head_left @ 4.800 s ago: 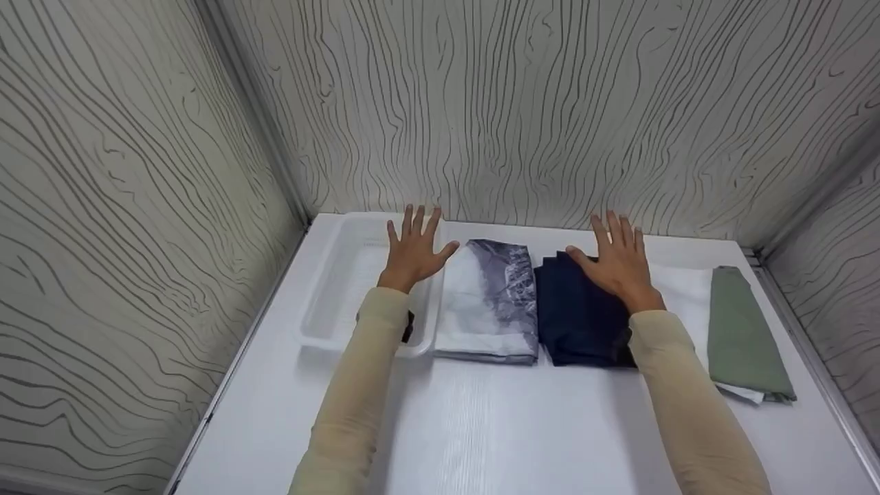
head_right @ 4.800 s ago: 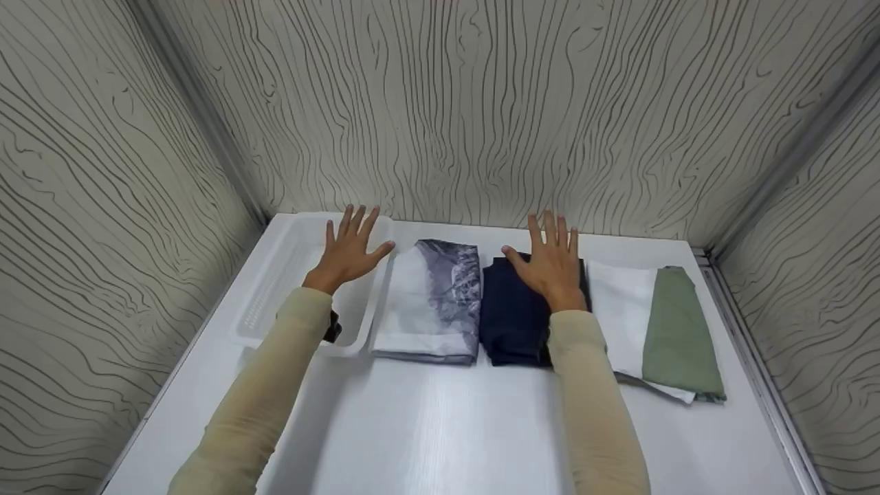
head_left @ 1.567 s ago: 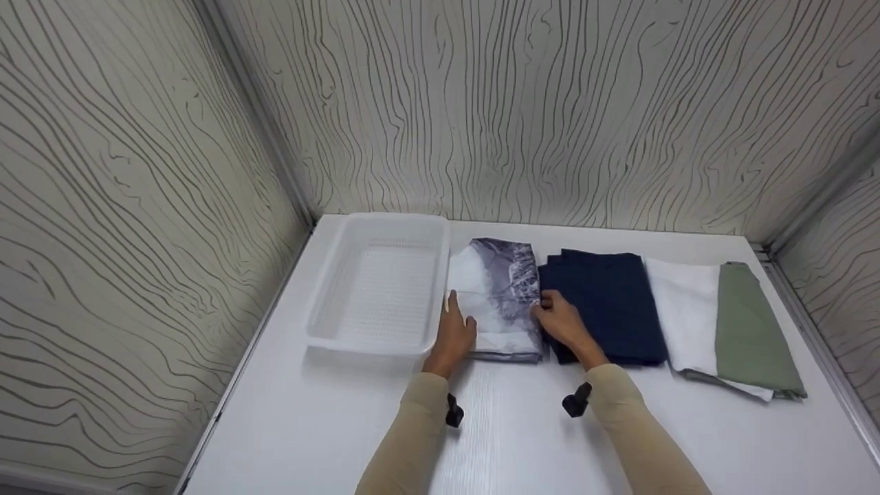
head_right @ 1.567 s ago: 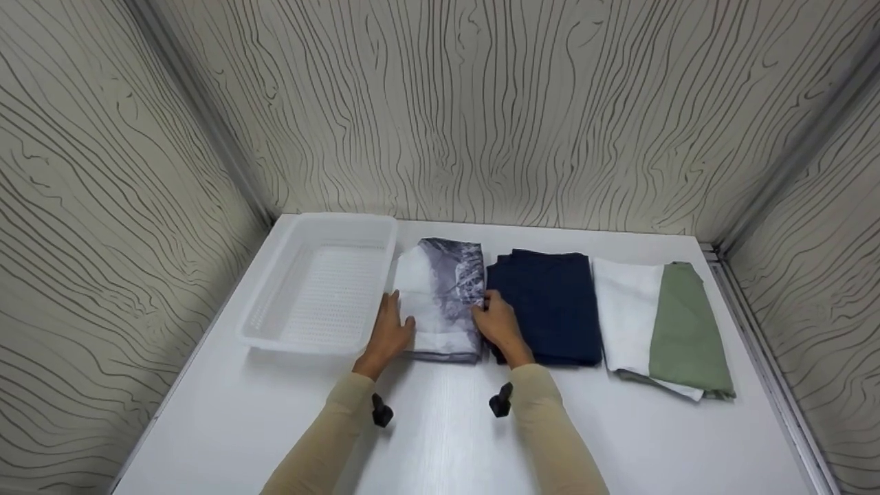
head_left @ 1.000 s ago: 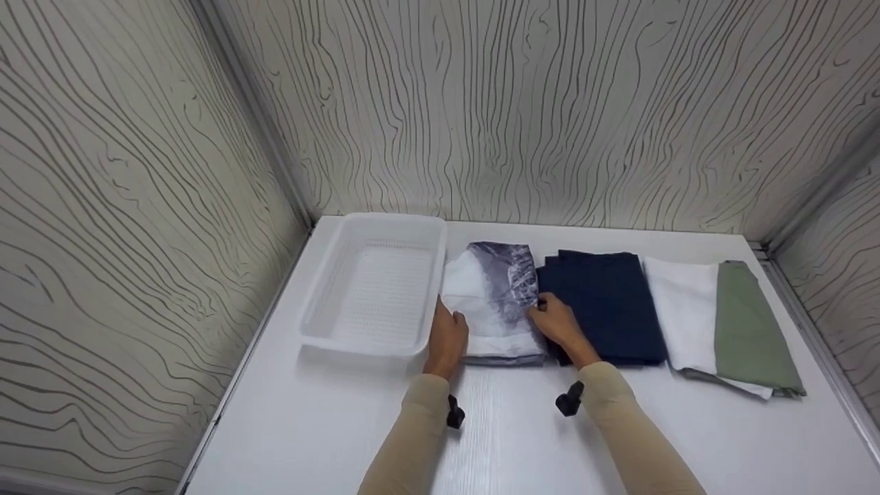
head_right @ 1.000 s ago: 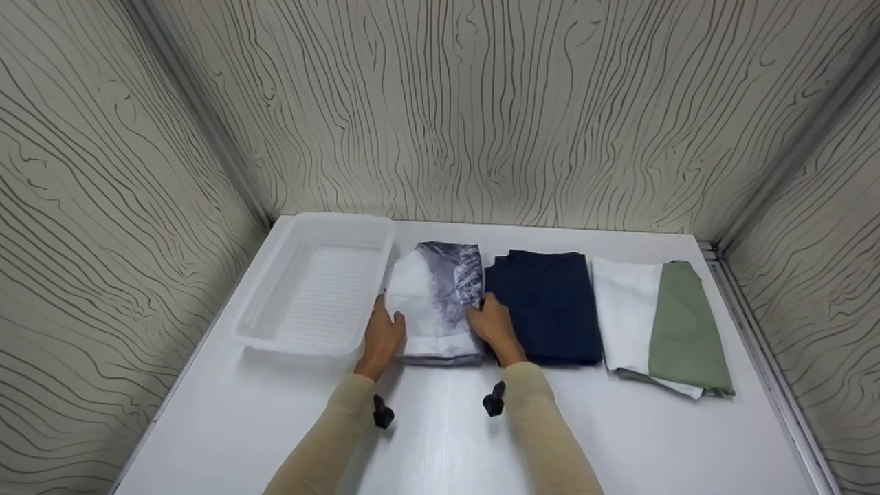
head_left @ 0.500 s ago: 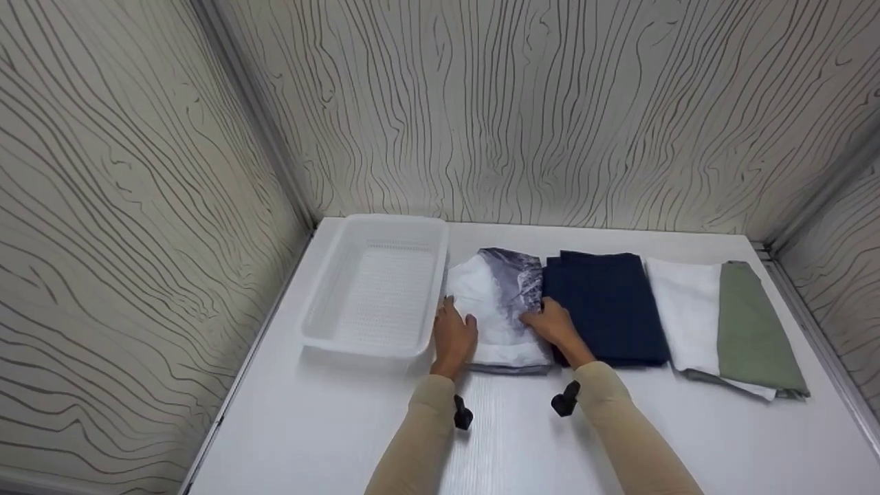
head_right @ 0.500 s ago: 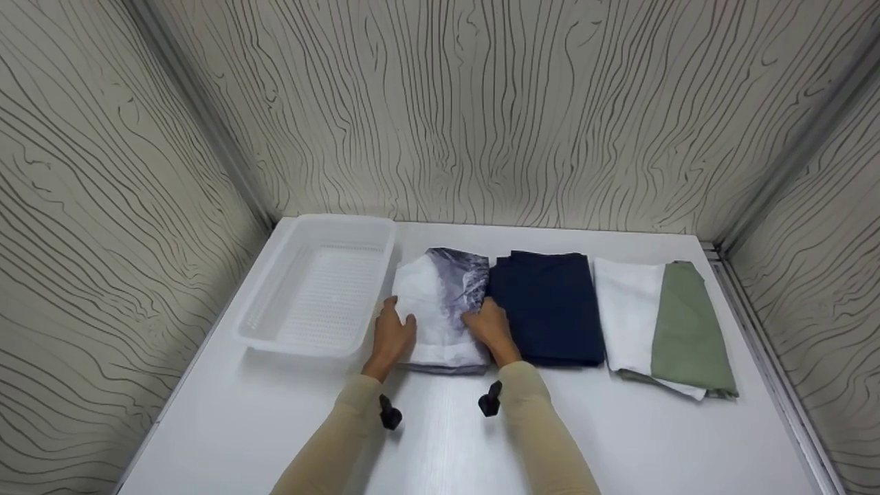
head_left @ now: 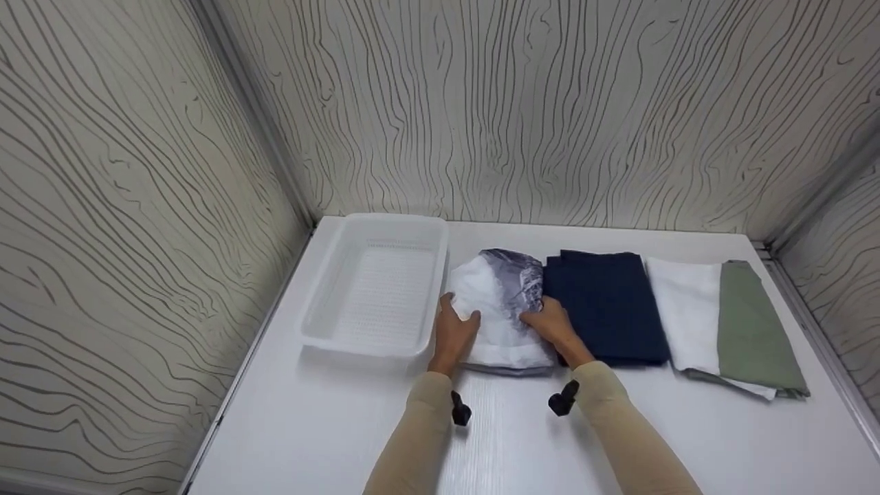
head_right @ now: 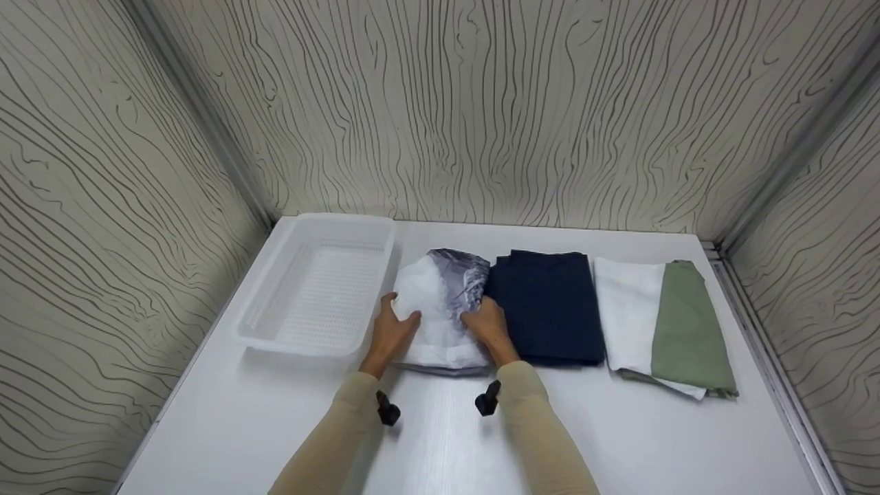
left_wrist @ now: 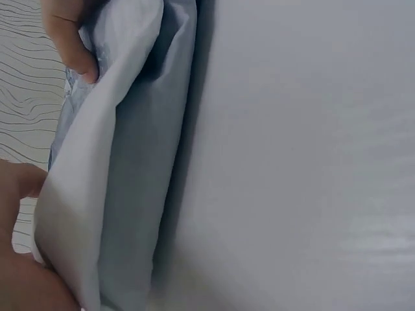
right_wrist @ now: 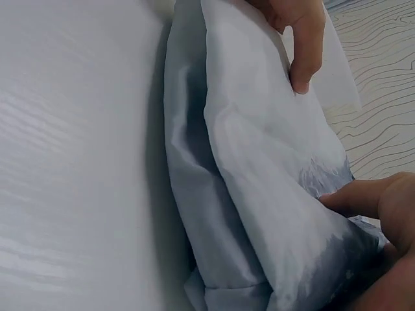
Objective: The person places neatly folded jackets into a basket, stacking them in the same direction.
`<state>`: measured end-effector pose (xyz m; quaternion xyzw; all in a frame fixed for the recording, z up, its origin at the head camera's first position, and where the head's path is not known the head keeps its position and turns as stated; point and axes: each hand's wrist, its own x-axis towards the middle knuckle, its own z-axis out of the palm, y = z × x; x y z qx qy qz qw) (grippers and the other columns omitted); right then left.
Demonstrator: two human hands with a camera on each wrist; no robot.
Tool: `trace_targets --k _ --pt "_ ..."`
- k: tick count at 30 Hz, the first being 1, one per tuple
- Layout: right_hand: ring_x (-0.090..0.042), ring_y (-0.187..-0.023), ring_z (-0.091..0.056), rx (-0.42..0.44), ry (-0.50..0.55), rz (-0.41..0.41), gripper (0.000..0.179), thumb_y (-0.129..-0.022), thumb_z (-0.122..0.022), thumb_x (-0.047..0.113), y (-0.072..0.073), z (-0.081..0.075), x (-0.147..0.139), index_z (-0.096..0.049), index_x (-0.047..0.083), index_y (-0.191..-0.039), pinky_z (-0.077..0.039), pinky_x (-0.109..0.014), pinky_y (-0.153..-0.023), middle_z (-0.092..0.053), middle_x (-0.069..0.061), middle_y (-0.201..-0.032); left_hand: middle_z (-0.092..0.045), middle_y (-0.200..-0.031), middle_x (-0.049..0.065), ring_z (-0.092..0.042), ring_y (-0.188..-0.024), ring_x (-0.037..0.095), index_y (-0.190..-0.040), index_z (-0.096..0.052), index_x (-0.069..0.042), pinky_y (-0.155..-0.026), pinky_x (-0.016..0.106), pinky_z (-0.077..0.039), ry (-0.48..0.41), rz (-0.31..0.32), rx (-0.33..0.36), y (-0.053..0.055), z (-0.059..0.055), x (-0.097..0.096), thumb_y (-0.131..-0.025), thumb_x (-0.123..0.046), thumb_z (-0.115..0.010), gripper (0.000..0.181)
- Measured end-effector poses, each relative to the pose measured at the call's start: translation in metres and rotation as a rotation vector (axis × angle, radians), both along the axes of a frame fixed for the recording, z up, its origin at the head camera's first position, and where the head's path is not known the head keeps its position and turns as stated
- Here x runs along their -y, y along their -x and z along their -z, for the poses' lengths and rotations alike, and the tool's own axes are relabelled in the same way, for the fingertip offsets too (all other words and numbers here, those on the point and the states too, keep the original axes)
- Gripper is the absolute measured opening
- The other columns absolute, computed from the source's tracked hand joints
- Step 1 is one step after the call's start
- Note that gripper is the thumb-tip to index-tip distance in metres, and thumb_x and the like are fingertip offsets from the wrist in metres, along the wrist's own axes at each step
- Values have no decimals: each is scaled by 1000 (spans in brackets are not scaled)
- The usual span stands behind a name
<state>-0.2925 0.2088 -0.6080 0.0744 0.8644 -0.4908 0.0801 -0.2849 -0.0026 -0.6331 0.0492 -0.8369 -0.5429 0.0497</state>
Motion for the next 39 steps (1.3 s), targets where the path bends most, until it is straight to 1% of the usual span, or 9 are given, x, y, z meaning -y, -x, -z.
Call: trace_targets --k 2,6,9,15,21,29,34,36,39 --pt "-49 -140 -52 -2 33 -10 70 -94 -65 13 0 -1 1 -42 -16 -153 -46 -58 -115 -50 -37 -153 -61 -142 36 -61 -134 45 -154 -41 4 -113 54 -49 -9 -2 6 1 -1 0 -93 -21 -73 73" --pt "-48 -157 -32 7 70 -43 80 -99 -62 13 -1 -1 1 -23 -12 -164 -34 -60 -126 -31 -34 -168 -63 -138 37 -64 -128 45 -155 -39 2 -111 55 -51 -27 -2 28 2 0 0 -93 -18 -70 72" --pt "-48 -160 -23 13 71 -67 82 -103 -60 16 -2 1 0 -16 -9 -167 -28 -60 -128 -22 -32 -172 -61 -141 38 -63 -131 45 -155 -38 3 -112 56 -49 -41 -7 24 2 2 0 -93 -15 -67 71" --pt "-49 -162 -16 -20 53 -119 79 -109 -55 21 -3 0 1 -10 -6 -168 -21 -62 -130 -16 -31 -174 -49 -157 33 -48 -148 45 -159 -35 7 -122 55 -41 -63 -17 -19 3 -2 2 -93 -12 -65 74" --pt "-46 -164 -6 -23 107 -167 80 -112 -51 23 -4 0 -1 -2 -1 -170 -14 -61 -132 -6 -27 -177 -35 -169 28 -36 -158 41 -165 -26 6 -129 52 -31 -64 1 -22 2 -6 5 -97 -13 -61 79" --pt "-45 -165 -3 -49 177 -194 80 -113 -50 22 -3 -5 -2 0 -1 -170 -12 -61 -133 -1 -26 -178 -28 -174 22 -32 -160 38 -170 -17 -2 -130 50 -30 -53 20 -30 3 -3 7 -99 -16 -58 84" --pt "-43 -165 -2 -96 184 -177 80 -113 -51 21 -1 -7 -5 0 2 -171 -12 -61 -133 0 -24 -178 -26 -174 23 -27 -162 37 -169 -18 0 -132 50 -26 -64 14 -19 3 -5 6 -100 -20 -59 83" --pt "-43 -165 -1 -81 169 -161 82 -113 -52 23 -1 -8 -6 2 1 -170 -12 -61 -132 2 -24 -178 -28 -174 24 -29 -161 37 -169 -18 1 -131 51 -28 -53 14 -1 2 -7 5 -100 -23 -59 83" --pt "-44 -165 0 -60 143 -137 83 -113 -52 26 -2 -10 -9 3 -2 -169 -13 -62 -132 3 -25 -178 -36 -170 25 -43 -154 39 -170 -18 -3 -125 52 -38 -3 22 51 -1 -9 4 -101 -29 -58 84"
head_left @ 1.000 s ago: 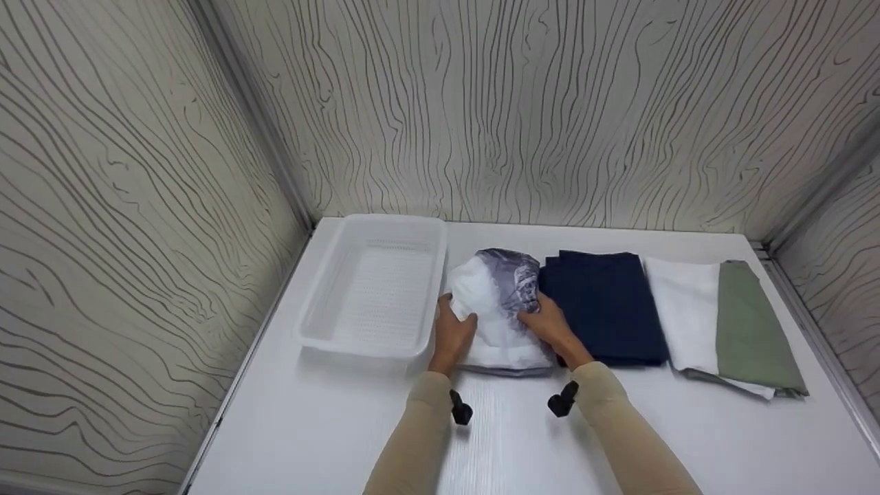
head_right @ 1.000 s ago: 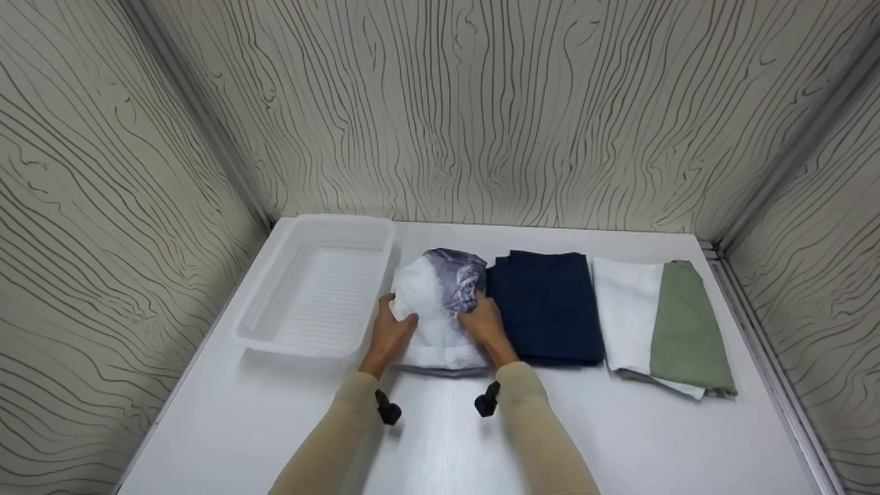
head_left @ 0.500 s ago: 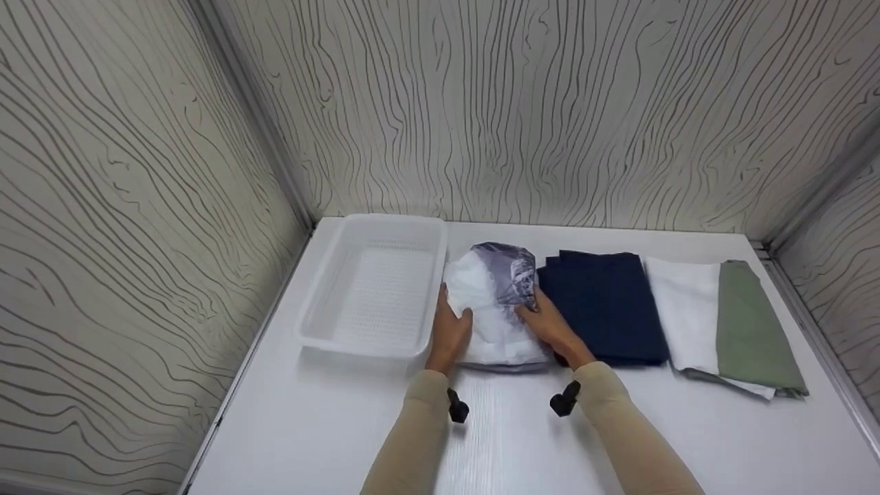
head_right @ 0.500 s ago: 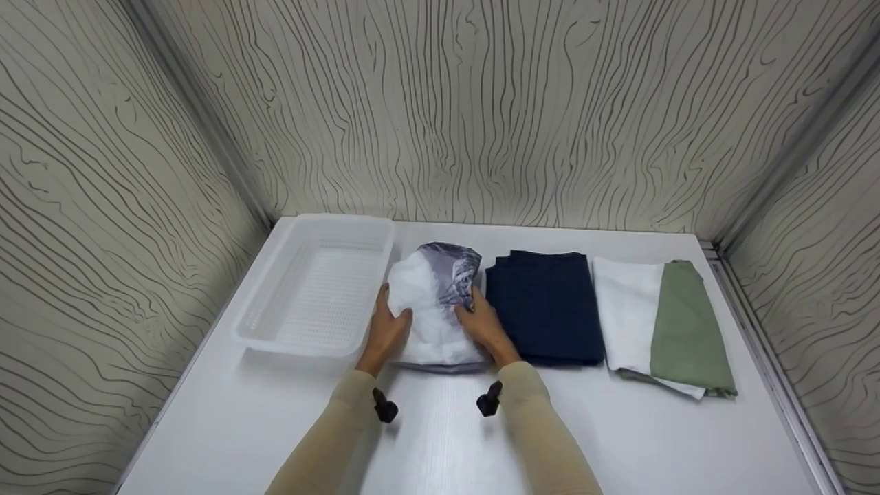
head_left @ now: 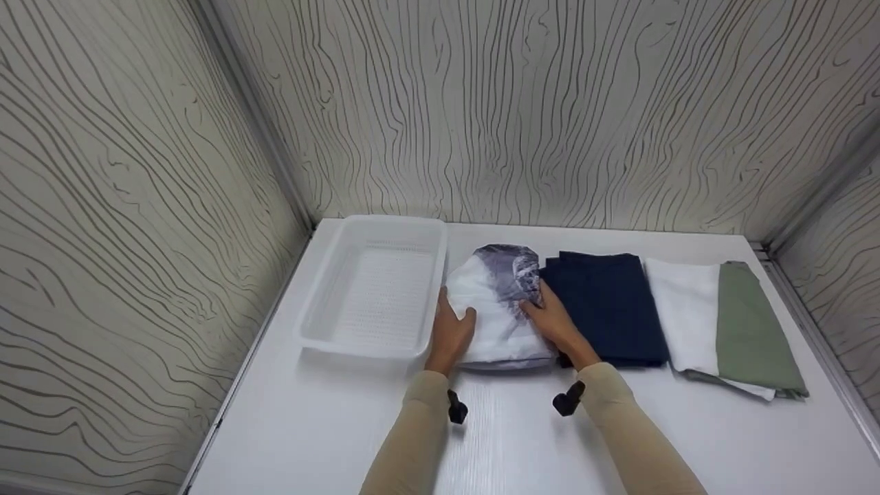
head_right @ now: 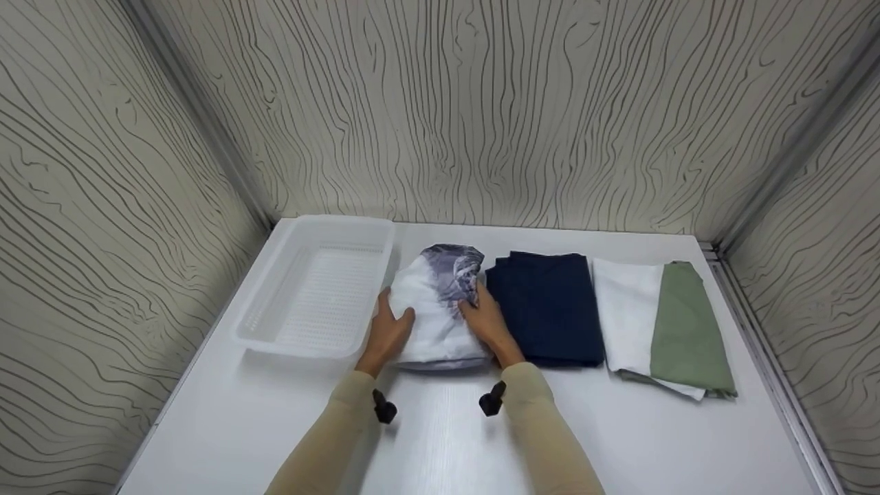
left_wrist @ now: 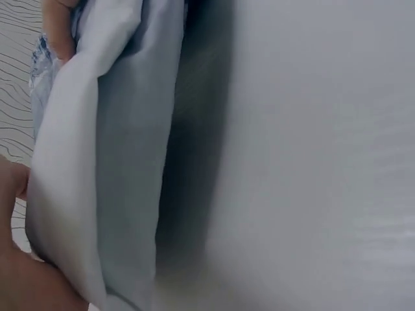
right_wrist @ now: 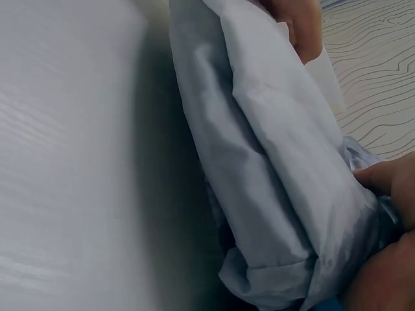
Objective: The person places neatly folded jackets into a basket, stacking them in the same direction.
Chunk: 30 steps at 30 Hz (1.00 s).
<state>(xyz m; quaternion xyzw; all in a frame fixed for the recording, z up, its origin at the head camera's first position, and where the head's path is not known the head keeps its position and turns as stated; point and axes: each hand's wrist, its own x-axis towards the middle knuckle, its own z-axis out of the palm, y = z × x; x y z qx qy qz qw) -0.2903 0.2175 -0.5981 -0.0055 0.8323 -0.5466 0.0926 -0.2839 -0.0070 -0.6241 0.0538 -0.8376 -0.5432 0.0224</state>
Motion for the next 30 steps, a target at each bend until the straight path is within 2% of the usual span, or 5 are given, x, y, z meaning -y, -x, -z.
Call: trace_targets --k 5,11,19,24,30 --pt "-44 -165 1 -3 -8 16 83 -113 -51 24 -1 -2 -5 3 -2 -169 -11 -61 -133 3 -25 -178 -47 -161 29 -57 -140 44 -172 -18 -12 -116 55 -47 38 38 70 -3 -2 1 -100 -38 -58 86" --pt "-45 -165 2 -14 41 19 88 -112 -55 25 -3 -5 -13 8 4 -170 -12 -63 -132 6 -26 -178 -30 -175 12 -35 -158 40 -171 -24 -26 -126 61 -33 -186 141 75 -2 -1 7 -103 -32 -56 76" --pt "-43 -166 -2 -154 81 -48 78 -109 -59 14 -4 -11 -26 -16 24 -173 -17 -68 -129 -5 -15 -181 -54 -161 7 -42 -156 32 -148 -64 -18 -126 54 -35 -371 228 53 2 -3 8 -105 -25 -59 44" --pt "-41 -163 -21 -101 87 -61 62 -108 -63 20 -6 -16 -31 -40 16 -166 -29 -63 -127 -27 -17 -176 -44 -168 9 -34 -159 35 -155 -57 -19 -129 57 -28 -441 240 125 0 -7 7 -103 -31 -62 54" --pt "-43 -164 -15 -52 64 -27 72 -102 -74 33 -8 -21 -38 -43 15 -164 -20 -64 -130 -27 -20 -175 -33 -175 5 -22 -165 32 -164 -44 -21 -132 57 -21 -448 277 94 1 -14 4 -102 -31 -65 67"
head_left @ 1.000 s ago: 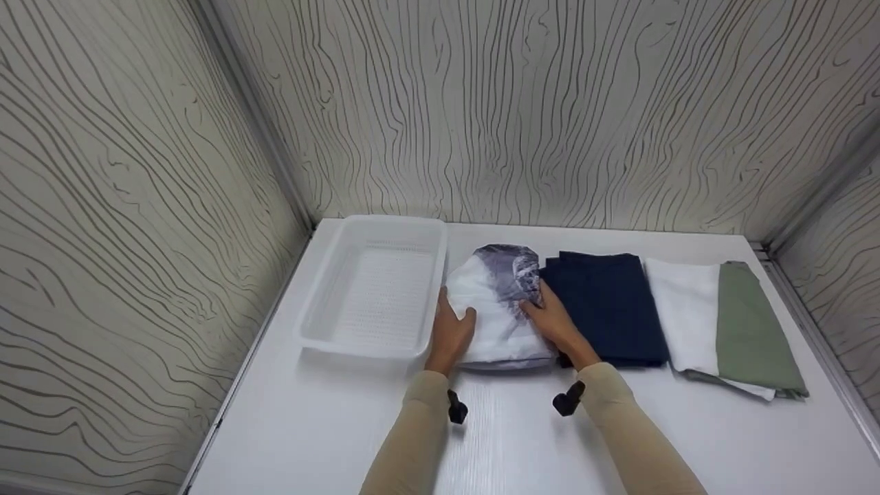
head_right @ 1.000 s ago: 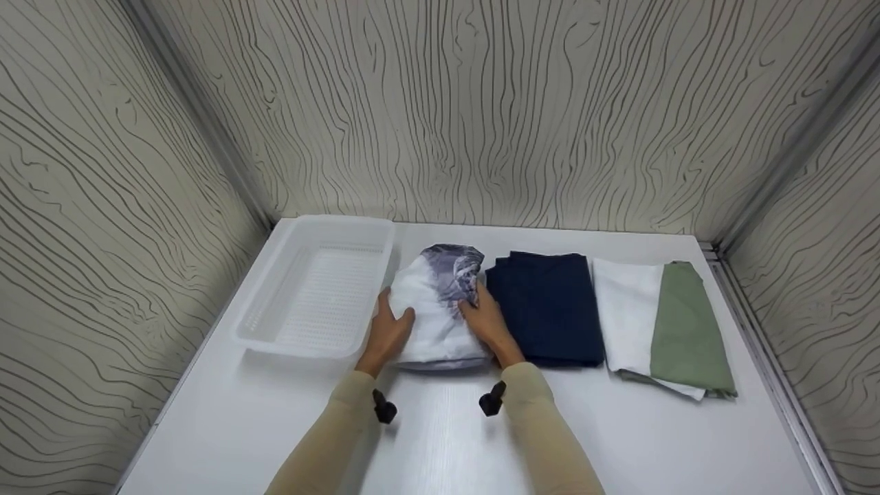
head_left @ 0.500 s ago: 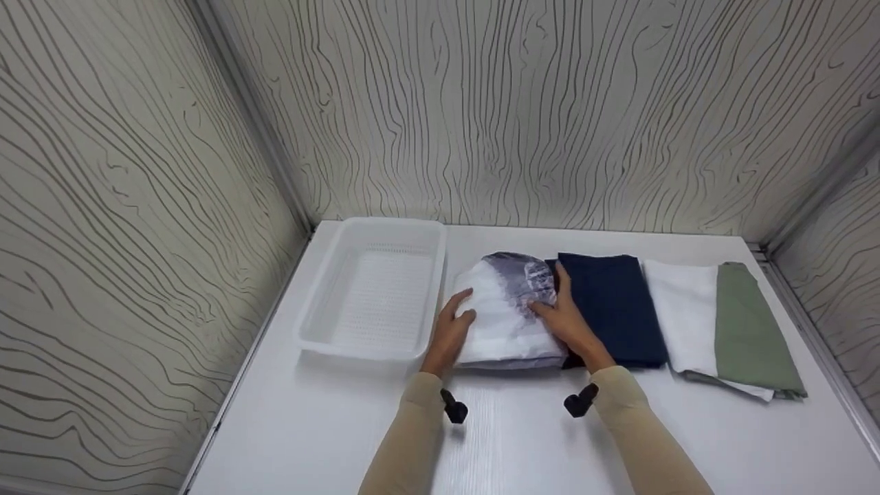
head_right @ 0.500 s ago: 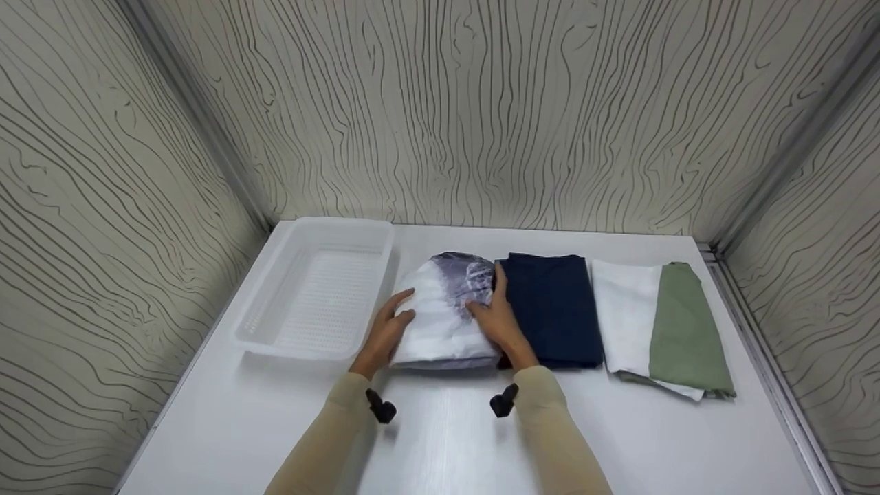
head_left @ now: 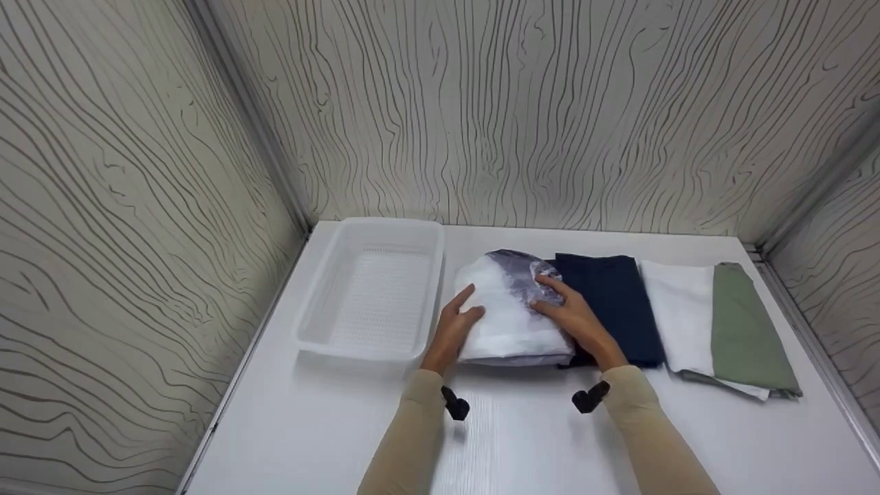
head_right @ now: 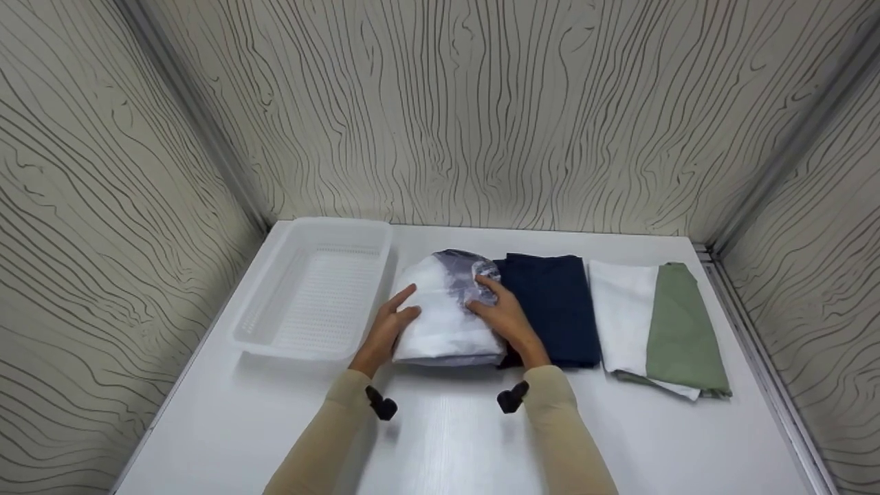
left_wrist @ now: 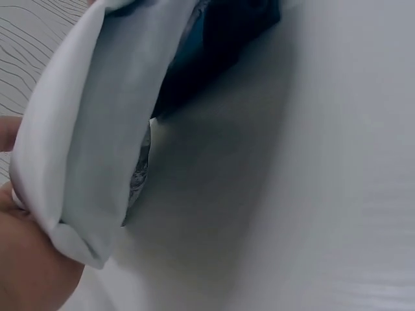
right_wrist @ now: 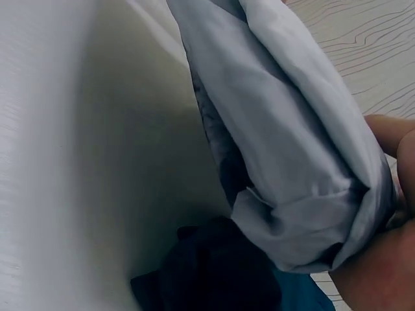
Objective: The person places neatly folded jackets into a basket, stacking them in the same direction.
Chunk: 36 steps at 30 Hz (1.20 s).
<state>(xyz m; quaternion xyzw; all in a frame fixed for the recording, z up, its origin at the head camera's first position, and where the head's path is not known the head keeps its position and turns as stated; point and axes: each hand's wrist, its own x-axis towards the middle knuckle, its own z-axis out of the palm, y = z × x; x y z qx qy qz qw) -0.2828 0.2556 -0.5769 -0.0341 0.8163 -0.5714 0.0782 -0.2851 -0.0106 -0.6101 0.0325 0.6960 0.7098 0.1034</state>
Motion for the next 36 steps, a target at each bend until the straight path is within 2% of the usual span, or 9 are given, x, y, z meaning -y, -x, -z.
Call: trace_targets --k 9,18,25,31,36 --pt "-41 -165 -13 -35 22 -3 76 -99 -77 38 -1 -6 -9 -43 20 -165 -15 -65 -131 -29 -15 -175 -36 -174 4 -23 -165 31 -164 -45 -20 -133 53 -21 10 -4 -86 3 -17 -3 -99 -23 -72 71" --pt "-41 -165 -14 -53 14 11 76 -98 -78 38 -2 -15 -10 -44 22 -164 -15 -64 -132 -29 -14 -175 -39 -172 3 -25 -164 31 -162 -48 -23 -133 54 -22 69 -16 -117 8 -33 -2 -95 -16 -75 73" --pt "-42 -165 -13 -70 -2 18 81 -97 -79 40 -1 -25 -6 -40 23 -166 -16 -65 -131 -27 -16 -176 -37 -173 1 -24 -165 29 -164 -45 -26 -133 53 -22 111 13 -149 13 -47 4 -95 -19 -75 76" --pt "-43 -165 -12 -84 -2 11 82 -98 -78 39 2 -32 -3 -37 26 -168 -18 -66 -130 -24 -14 -177 -31 -176 2 -21 -165 30 -165 -41 -29 -132 56 -22 93 38 -147 18 -55 11 -95 -21 -75 78" --pt "-42 -165 -13 -105 8 12 84 -97 -80 36 4 -37 2 -35 27 -168 -19 -64 -131 -23 -14 -178 -26 -178 5 -19 -166 32 -167 -38 -31 -131 57 -25 67 35 -134 21 -60 16 -93 -17 -76 84"
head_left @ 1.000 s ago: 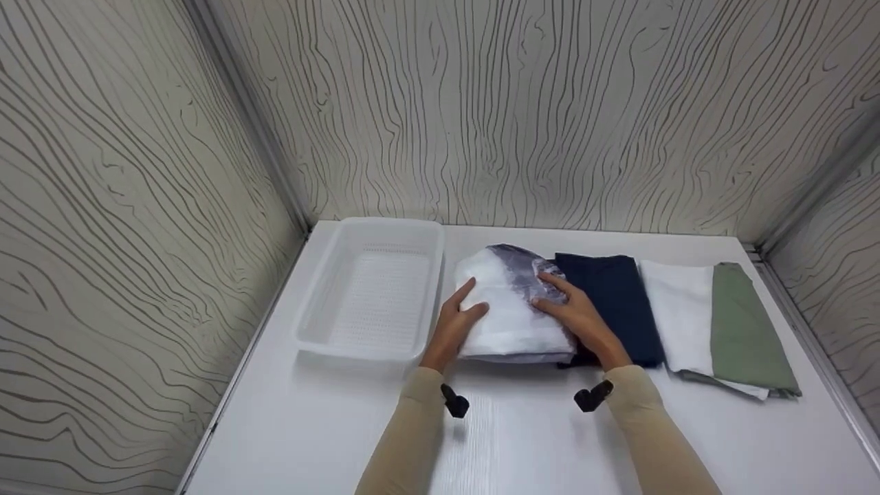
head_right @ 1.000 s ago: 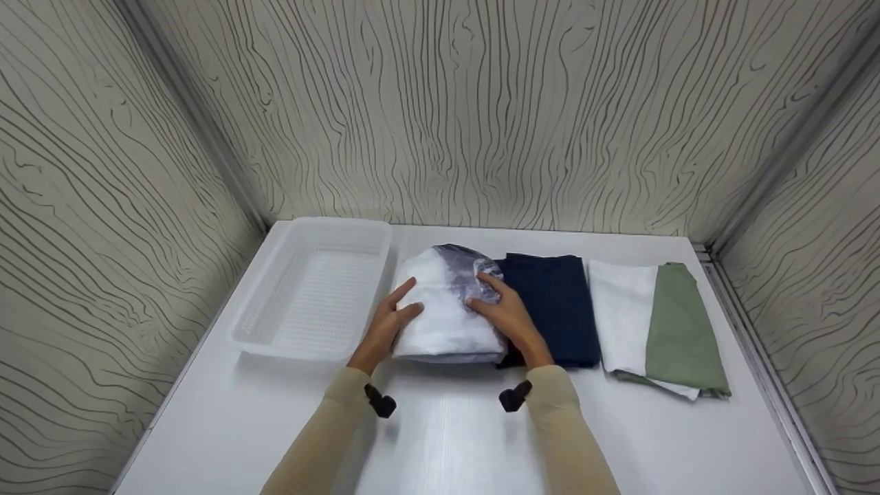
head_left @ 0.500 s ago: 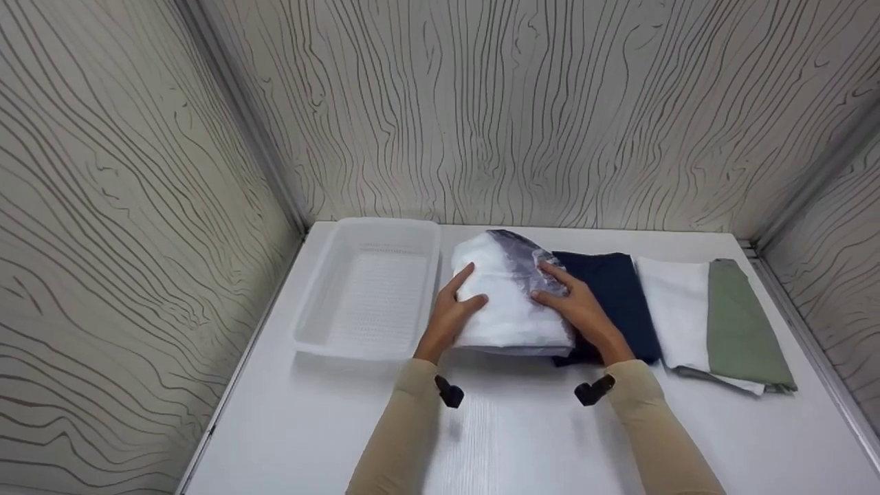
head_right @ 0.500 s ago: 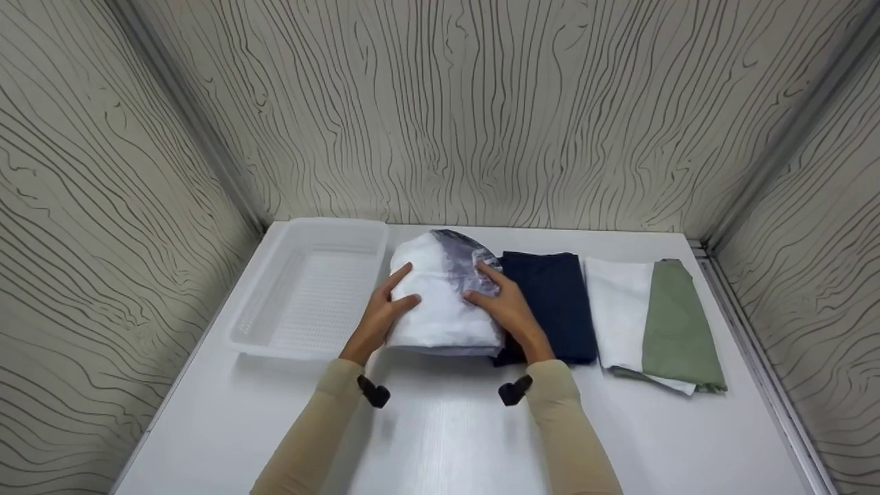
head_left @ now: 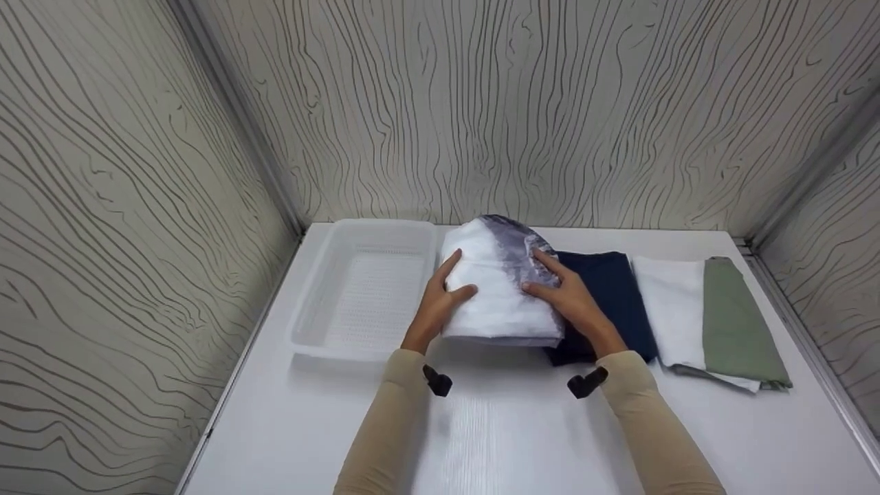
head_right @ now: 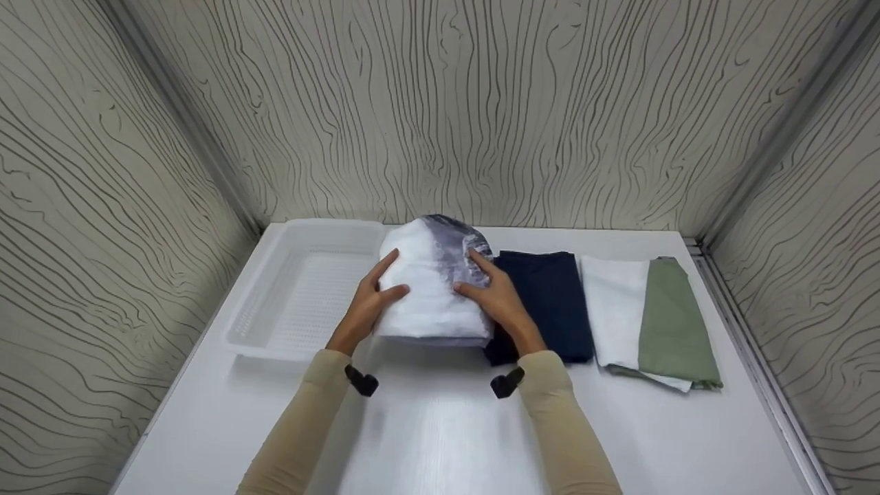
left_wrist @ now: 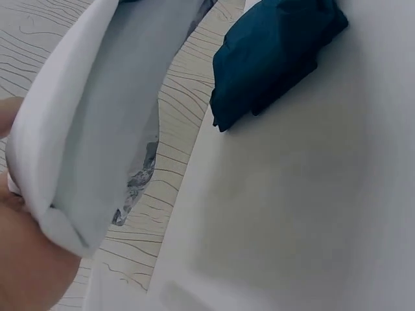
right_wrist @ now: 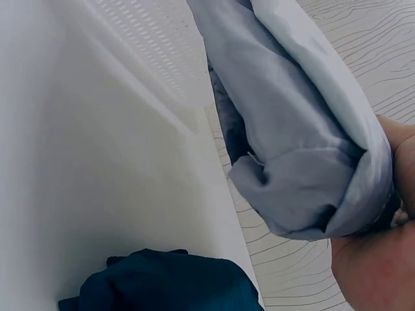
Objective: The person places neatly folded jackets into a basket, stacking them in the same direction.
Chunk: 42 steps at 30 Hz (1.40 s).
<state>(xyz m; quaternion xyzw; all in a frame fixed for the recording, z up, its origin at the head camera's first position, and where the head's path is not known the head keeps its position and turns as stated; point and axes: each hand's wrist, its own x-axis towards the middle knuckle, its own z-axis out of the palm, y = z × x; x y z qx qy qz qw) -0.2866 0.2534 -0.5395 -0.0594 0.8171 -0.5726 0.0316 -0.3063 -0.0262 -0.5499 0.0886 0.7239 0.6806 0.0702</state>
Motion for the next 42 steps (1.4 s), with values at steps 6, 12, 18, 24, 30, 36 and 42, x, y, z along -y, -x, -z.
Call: trace_targets --k 6,12,18,24,30,36,42 --pt "-42 -166 -11 -21 25 -27 88 -97 -80 32 2 -5 7 -31 24 -170 -19 -64 -131 -20 -14 -178 -23 -178 8 -20 -165 34 -168 -35 -31 -130 58 -24 -22 7 11 5 -5 8 -89 -16 -78 91" --pt "-41 -166 -11 -31 6 -34 88 -97 -80 33 8 -10 14 -31 26 -170 -18 -64 -131 -20 -13 -178 -22 -178 10 -17 -166 35 -168 -36 -30 -132 58 -20 -34 8 23 9 -9 18 -91 -20 -78 89" --pt "-41 -166 -13 -21 0 -43 89 -96 -81 36 13 -14 24 -31 27 -170 -20 -64 -130 -20 -13 -178 -21 -179 6 -10 -168 31 -168 -37 -28 -134 56 -13 -54 3 -2 9 -10 29 -100 -28 -70 75" --pt "-41 -166 -12 -4 17 -62 84 -99 -78 37 17 -19 36 -33 26 -169 -20 -64 -130 -20 -13 -178 -18 -180 5 -10 -168 30 -167 -37 -32 -134 56 -14 -81 0 11 13 -12 42 -100 -24 -67 75" --pt "-38 -166 -14 -13 39 -64 79 -101 -75 38 19 -23 50 -36 24 -168 -19 -60 -132 -22 -14 -178 -18 -180 5 -8 -168 30 -166 -40 -31 -134 57 -12 -79 -11 -8 15 -17 57 -99 -20 -67 74" --pt "-38 -166 -15 -20 82 -68 79 -100 -77 33 22 -26 63 -37 21 -168 -20 -58 -132 -22 -15 -178 -18 -180 3 -8 -168 29 -166 -40 -32 -134 57 -12 -60 -15 -28 17 -21 71 -99 -22 -67 73" --pt "-38 -166 -13 -1 100 -84 79 -100 -76 33 24 -28 79 -36 22 -168 -22 -59 -132 -20 -14 -178 -19 -179 0 -6 -168 26 -166 -41 -30 -135 55 -9 -71 -18 -38 20 -20 86 -98 -20 -67 73"
